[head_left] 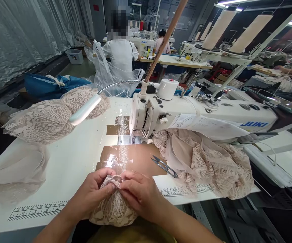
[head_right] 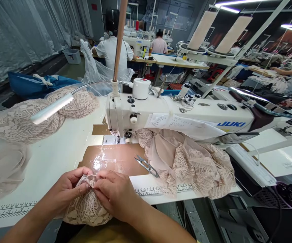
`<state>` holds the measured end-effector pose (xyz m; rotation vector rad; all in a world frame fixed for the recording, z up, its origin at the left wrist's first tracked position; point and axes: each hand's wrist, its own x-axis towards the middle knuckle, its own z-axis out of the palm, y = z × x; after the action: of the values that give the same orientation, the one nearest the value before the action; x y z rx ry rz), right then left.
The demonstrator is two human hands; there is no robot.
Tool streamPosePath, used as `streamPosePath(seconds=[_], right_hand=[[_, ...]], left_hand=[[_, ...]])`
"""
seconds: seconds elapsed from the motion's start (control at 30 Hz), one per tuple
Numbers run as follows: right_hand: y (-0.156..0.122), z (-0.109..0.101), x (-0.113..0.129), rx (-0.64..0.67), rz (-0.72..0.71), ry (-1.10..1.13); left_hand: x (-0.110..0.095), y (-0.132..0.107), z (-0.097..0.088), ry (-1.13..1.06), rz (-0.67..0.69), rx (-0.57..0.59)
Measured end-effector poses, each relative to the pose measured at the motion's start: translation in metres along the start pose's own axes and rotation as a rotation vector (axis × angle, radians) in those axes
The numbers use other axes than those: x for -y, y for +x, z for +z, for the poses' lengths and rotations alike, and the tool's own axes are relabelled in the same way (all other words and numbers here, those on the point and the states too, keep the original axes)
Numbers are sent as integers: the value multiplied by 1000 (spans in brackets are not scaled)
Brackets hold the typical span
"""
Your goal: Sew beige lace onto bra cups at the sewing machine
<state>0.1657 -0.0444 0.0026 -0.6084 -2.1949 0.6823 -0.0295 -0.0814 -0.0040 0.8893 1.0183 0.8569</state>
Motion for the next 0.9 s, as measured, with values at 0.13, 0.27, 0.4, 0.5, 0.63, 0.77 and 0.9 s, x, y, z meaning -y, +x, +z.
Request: streamPosePath(seconds=[0.13, 0.27, 0.4, 0.5, 0.63, 0.77, 0.9], right_hand=[[0, 0, -1, 5, 12, -20], [1, 1, -1, 11, 36, -17], [2, 2, -2, 18, 52, 6], [3, 5, -3, -4, 84, 34], [5, 9, -6, -47, 154, 100], [6, 11, -7, -65, 201, 148], [6, 11, -8, -68, 195, 153]], left_hand=[[1, 1, 2, -93, -28, 4], [-2, 1, 4, -157, -51, -6], [-4, 3, 3, -151, -60, 2], [-3, 4, 3, -91, -31, -44], [-1, 3, 5, 162, 144, -260], [0, 3, 5, 332, 276, -272], [0, 4, 2, 399, 272, -214]])
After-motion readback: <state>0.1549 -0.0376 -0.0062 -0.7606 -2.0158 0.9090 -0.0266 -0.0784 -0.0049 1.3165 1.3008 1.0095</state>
